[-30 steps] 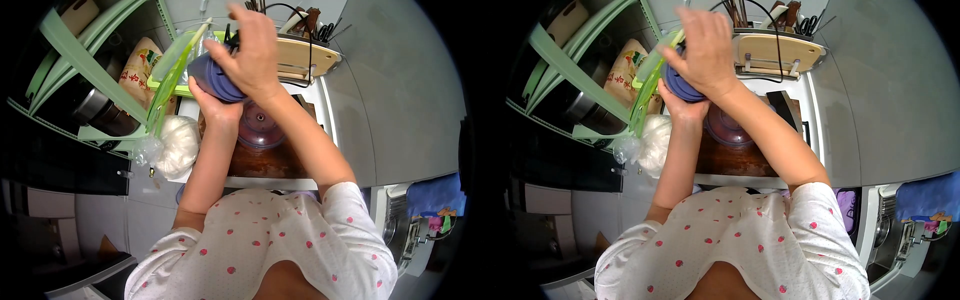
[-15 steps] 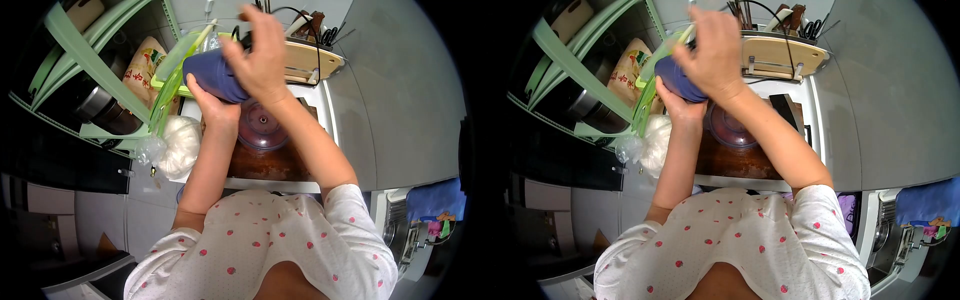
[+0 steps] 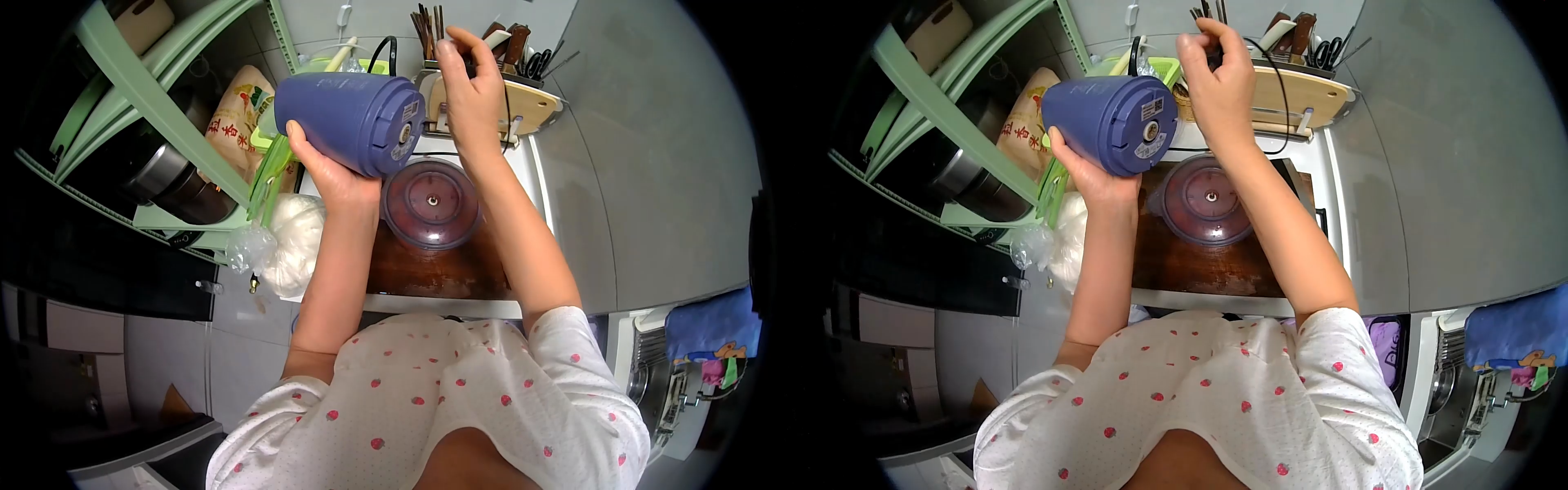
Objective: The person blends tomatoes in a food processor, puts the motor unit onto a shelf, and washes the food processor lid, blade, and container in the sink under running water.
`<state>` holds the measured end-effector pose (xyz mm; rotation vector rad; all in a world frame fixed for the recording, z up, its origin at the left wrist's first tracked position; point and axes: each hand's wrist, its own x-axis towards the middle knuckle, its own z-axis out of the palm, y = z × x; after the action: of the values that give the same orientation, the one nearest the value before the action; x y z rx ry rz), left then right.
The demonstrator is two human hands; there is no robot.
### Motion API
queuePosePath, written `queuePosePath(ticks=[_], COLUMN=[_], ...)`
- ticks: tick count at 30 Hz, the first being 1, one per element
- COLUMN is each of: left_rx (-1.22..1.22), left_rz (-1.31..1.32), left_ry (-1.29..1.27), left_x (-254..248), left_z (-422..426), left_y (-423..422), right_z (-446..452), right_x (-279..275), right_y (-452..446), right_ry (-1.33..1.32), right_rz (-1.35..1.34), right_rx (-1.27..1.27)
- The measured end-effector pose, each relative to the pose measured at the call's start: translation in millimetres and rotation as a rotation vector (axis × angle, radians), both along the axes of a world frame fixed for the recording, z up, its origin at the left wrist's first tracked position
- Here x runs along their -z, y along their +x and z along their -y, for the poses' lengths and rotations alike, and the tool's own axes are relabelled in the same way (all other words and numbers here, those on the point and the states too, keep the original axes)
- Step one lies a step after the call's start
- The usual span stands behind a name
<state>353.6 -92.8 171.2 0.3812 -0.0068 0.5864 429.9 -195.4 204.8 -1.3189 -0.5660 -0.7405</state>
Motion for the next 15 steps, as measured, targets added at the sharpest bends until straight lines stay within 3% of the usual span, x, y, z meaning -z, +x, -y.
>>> queuePosePath(ticks=[2, 6, 12, 15], left_rx=[-0.021, -0.068, -0.15, -0.176], left_rz=[0.027, 0.071, 0.063, 0.067], left_ry=[0.015, 0.063, 0.122, 0.159], left_x=[5, 7, 1, 1], left_z=[-5, -8, -5, -4], left_y=[5, 9, 7, 5], right_z=[8, 17, 14, 14], right_x=[-5, 0, 0, -2], right_y=[-14, -32, -50, -51], right_ry=[-0.14, -0.422, -0.471, -0.45], right_rz=[-0.103, -0.058, -0.094, -0.242], right_rx=[-0.231, -0.14, -0.176, -0.234])
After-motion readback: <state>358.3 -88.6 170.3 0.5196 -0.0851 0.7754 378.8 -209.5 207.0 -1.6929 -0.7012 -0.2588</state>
